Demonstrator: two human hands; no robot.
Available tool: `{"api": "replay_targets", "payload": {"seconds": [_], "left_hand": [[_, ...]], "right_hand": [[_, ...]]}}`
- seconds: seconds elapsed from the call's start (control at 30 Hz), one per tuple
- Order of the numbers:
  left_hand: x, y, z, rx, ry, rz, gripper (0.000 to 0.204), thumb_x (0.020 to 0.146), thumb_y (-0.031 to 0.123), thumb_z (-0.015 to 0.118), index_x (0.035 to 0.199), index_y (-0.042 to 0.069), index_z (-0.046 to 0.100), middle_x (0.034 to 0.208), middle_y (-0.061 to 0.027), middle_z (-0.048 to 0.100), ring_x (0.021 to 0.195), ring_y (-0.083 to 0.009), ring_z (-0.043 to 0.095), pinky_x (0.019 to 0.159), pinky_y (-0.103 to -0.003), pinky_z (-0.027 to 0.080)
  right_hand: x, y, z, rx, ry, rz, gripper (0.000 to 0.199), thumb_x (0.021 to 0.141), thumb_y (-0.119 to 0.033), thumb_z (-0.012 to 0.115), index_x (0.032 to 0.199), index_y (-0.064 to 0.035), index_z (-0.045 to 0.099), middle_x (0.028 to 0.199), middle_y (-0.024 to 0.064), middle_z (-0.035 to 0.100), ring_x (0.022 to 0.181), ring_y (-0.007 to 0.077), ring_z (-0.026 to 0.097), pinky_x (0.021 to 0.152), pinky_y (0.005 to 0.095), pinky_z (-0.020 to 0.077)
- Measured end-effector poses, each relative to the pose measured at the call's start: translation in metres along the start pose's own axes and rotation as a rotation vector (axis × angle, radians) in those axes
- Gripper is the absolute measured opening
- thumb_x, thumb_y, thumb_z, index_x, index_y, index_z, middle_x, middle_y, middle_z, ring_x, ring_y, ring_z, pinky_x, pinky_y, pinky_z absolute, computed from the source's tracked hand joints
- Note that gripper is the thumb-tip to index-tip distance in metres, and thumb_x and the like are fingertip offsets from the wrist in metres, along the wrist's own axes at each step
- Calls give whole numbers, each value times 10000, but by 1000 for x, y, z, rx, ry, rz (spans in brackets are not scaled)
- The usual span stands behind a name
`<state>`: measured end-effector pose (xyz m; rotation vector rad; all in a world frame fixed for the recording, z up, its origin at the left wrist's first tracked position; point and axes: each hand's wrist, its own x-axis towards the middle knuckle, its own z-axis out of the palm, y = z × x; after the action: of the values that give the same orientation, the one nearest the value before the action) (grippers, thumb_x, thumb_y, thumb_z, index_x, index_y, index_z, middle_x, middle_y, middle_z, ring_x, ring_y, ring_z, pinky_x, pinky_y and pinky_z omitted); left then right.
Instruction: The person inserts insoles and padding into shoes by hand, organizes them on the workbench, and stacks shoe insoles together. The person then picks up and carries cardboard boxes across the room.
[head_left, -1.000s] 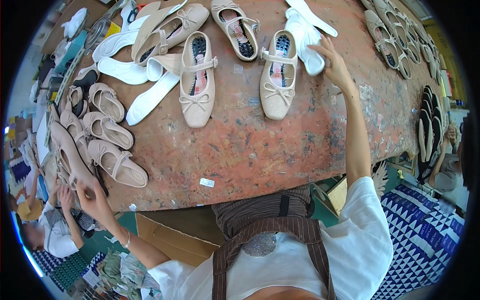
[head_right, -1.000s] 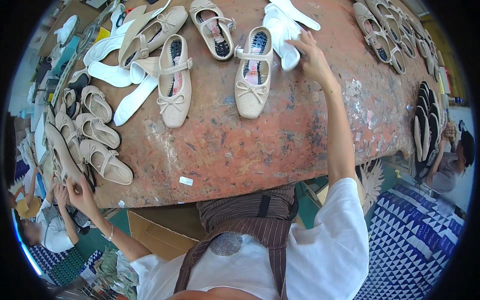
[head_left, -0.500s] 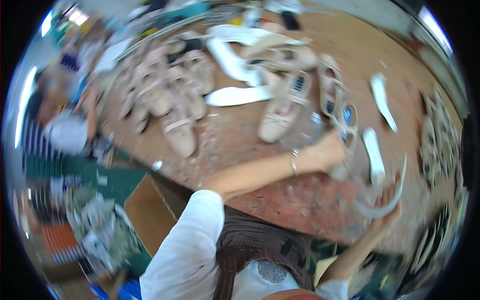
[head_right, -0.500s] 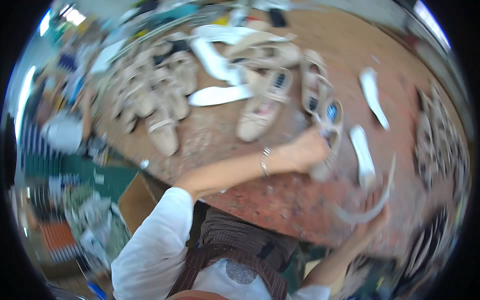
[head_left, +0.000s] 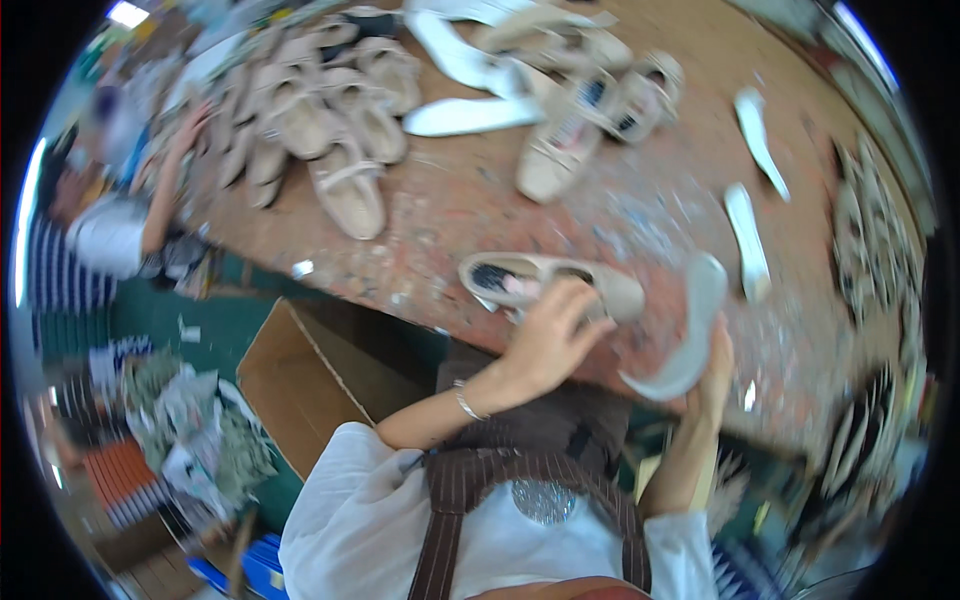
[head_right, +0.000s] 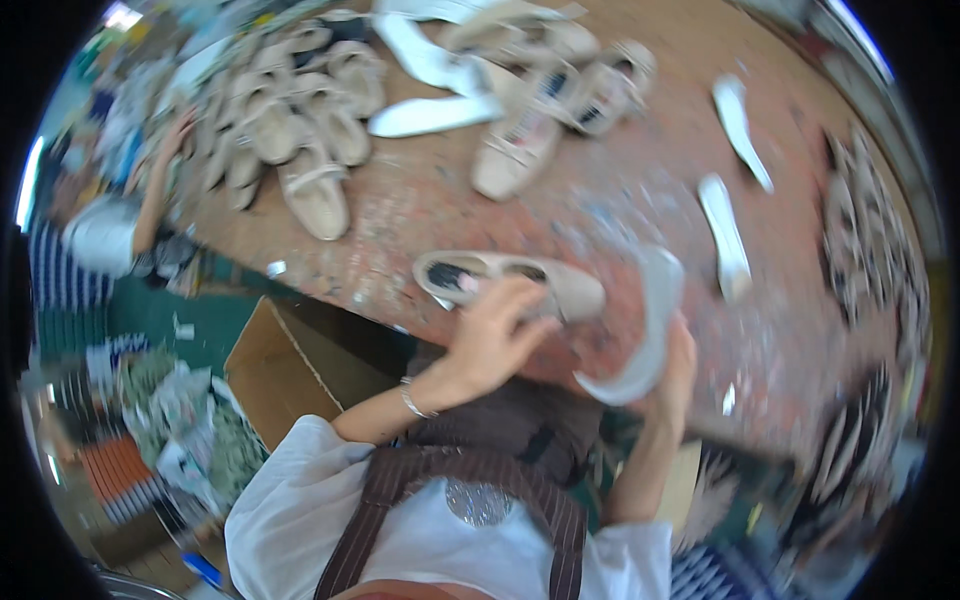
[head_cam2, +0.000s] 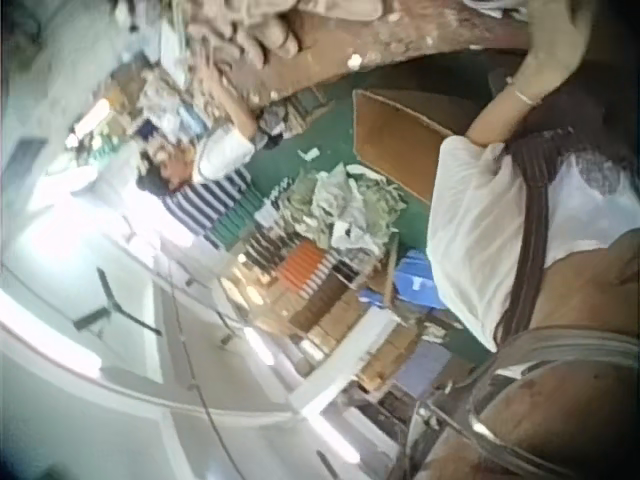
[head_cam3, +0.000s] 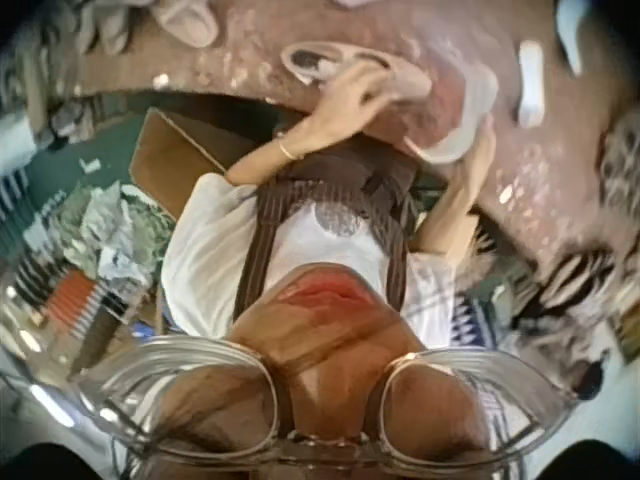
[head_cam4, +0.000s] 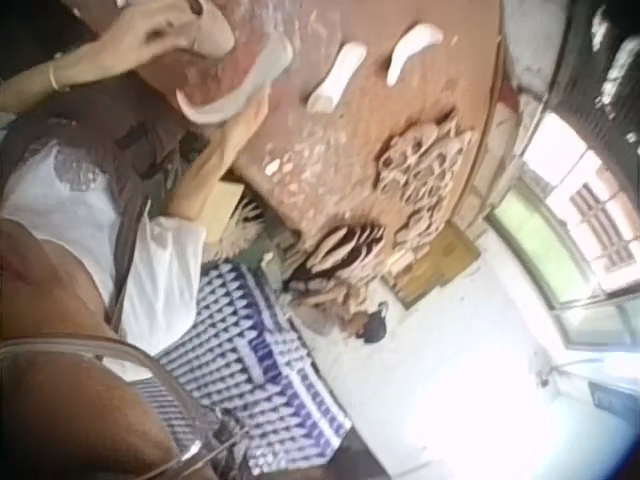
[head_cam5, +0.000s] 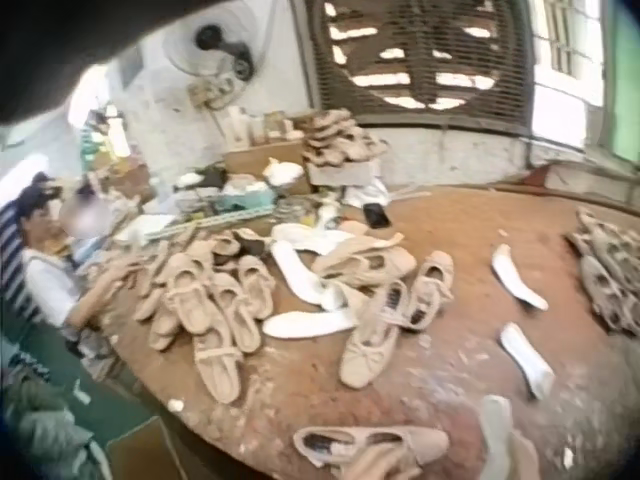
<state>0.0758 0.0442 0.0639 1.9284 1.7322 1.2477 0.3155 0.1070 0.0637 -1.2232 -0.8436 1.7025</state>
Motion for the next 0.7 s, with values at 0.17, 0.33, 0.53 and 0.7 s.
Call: {"api": "replay_targets", "payload": {"seconds": [0.17,0.33,0.53,0.7], "left_hand": [[2,-6,-28,-1336,-481,-873,416,1016,270,585,1283,-42,521,1143,-139,658,1004,-220,686,727,-357,611],[-2,-20,-46,-1006,-446,-840,386,1028,247,558,1282,-43,565,1152,-156,676,1009,-228,700,763,-359,633],[-18,-35,-72,-865,-415,-866,434,1034,260,549,1370,-15,551,966,-102,727,595,-81,626,539,-226,534],[-33,-37,-75,-1207,-370,-1188,440,1050,276,519,1394,2,522,529,72,401,447,-37,401,435,-223,351]], "right_hand": [[-24,4,61,-971,-399,-621,692,819,-203,771,1404,40,492,1231,210,581,1136,348,576,990,382,454],[-33,1,90,-1162,-471,-684,723,739,-176,800,1389,-18,527,1130,138,585,1027,310,577,892,414,474],[-35,9,89,-1320,-548,-772,732,695,-177,790,1373,-44,550,1112,103,593,1031,270,576,893,403,448],[-40,31,91,-1431,-533,-863,700,726,-222,783,1356,-19,555,1161,115,587,1059,270,551,892,402,433]]}}
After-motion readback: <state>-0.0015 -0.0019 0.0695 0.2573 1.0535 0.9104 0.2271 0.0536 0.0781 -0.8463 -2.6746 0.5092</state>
